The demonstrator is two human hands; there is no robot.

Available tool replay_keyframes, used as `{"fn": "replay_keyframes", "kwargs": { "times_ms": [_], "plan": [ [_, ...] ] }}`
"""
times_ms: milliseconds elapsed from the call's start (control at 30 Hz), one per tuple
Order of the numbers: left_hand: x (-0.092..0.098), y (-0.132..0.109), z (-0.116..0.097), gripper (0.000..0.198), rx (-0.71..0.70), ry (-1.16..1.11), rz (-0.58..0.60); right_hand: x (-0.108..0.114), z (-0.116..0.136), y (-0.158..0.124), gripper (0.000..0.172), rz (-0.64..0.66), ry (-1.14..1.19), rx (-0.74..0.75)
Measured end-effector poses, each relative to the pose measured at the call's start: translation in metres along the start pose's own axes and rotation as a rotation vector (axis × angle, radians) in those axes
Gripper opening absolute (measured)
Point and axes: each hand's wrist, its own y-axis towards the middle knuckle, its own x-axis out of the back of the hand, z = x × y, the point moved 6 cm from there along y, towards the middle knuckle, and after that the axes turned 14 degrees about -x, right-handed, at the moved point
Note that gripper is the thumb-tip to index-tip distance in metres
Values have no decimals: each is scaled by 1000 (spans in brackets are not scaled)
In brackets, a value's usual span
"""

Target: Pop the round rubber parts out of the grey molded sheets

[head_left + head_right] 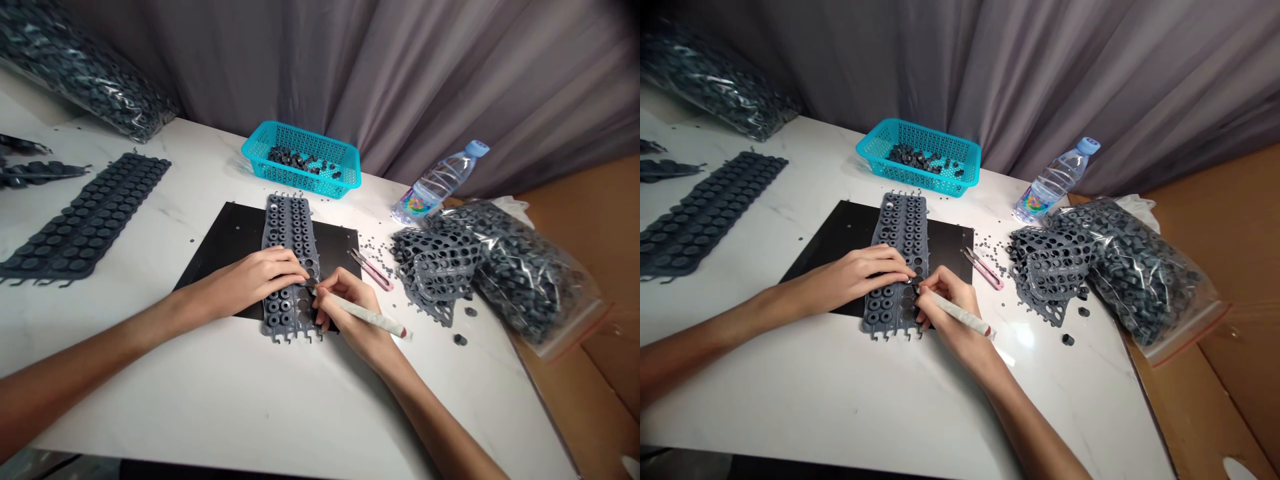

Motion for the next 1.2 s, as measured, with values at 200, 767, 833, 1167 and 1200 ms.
{"fn": "replay_keyframes", "kwargs": {
  "times_ms": [200,767,833,1167,1200],
  "plan": [
    [1,0,1,27,5,-10,-16,-1,1,-1,16,20,54,13],
    [0,5,-14,25,-146,264,31,0,1,-2,12,-2,-49,17],
    [-2,5,-18,23,-165,400,45,0,2,-3,11,-14,-100,25],
    [-14,0,-27,24,-130,633,-30,-3,1,-10,13,-87,-208,46],
    [-11,1,-23,23,-75,560,-30,-3,0,-9,13,-74,-171,36]
  ]
}}
